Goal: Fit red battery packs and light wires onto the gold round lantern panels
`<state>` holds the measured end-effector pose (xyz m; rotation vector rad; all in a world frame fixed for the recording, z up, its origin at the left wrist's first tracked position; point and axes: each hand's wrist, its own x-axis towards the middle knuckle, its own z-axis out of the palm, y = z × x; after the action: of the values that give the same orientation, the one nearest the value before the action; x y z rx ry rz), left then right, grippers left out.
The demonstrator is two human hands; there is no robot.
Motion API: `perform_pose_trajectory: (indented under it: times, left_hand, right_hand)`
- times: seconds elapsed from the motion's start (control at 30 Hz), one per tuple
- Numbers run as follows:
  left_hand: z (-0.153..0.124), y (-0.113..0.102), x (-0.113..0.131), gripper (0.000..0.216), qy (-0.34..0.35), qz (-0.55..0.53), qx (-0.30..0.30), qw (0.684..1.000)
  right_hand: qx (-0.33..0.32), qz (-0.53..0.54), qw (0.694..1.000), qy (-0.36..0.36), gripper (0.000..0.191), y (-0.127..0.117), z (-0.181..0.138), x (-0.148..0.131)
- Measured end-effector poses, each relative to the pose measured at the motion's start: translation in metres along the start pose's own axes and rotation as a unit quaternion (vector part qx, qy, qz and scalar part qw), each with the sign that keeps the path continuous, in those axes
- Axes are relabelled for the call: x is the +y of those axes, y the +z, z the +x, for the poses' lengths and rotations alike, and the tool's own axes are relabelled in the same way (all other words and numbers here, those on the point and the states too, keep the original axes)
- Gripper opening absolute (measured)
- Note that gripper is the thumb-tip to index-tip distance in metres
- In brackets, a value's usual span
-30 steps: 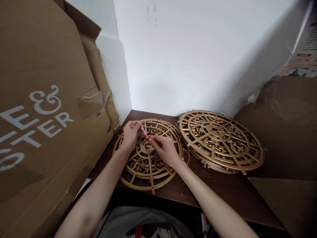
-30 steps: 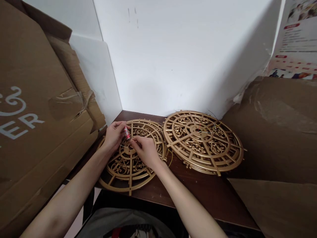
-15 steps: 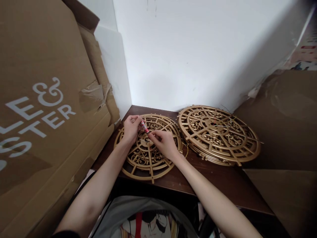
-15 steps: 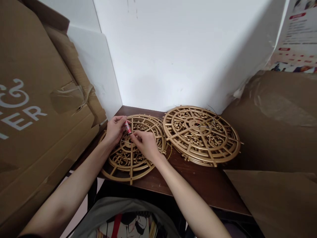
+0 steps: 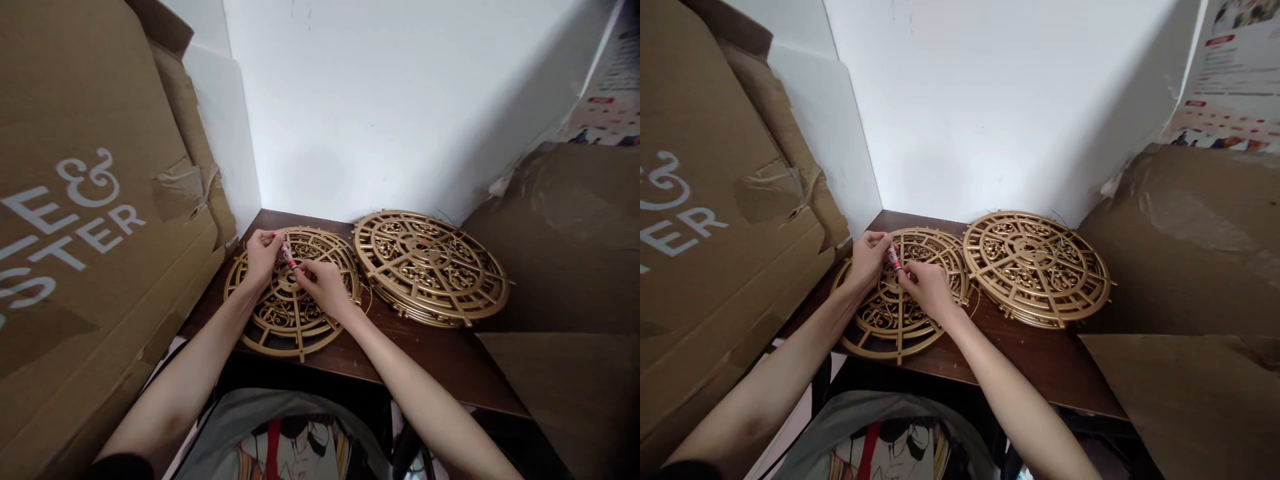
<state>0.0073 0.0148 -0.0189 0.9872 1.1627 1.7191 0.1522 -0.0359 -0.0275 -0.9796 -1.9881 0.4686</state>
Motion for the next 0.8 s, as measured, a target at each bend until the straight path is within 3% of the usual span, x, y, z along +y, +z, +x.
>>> perform_pose_trajectory:
  times: [0.27, 0.5, 0.67, 0.8]
  left_hand:
    - [-0.006, -0.004, 0.006, 0.031, -0.009, 0.009, -0.099, 0.995]
    - [-0.006, -0.005, 0.012, 0.036, -0.027, -0.034, -0.114, 0.992]
    - [0.001, -0.005, 0.025, 0.033, -0.071, -0.036, -0.118, 0.99]
    - [0.0, -0.012, 0.047, 0.03, -0.048, -0.025, -0.14, 0.989]
  right_hand:
    - [-0.057, -0.047, 0.994, -0.075, 0.025, 0.0, 0.0, 0.002]
    - [-0.022, -0.077, 0.984, -0.162, 0.028, -0.009, 0.003, -0.006]
    - [0.01, -0.085, 0.987, -0.138, 0.02, -0.034, -0.002, -0.026]
    - [0.063, -0.071, 0.99, -0.103, 0.017, -0.069, -0.025, -0.049]
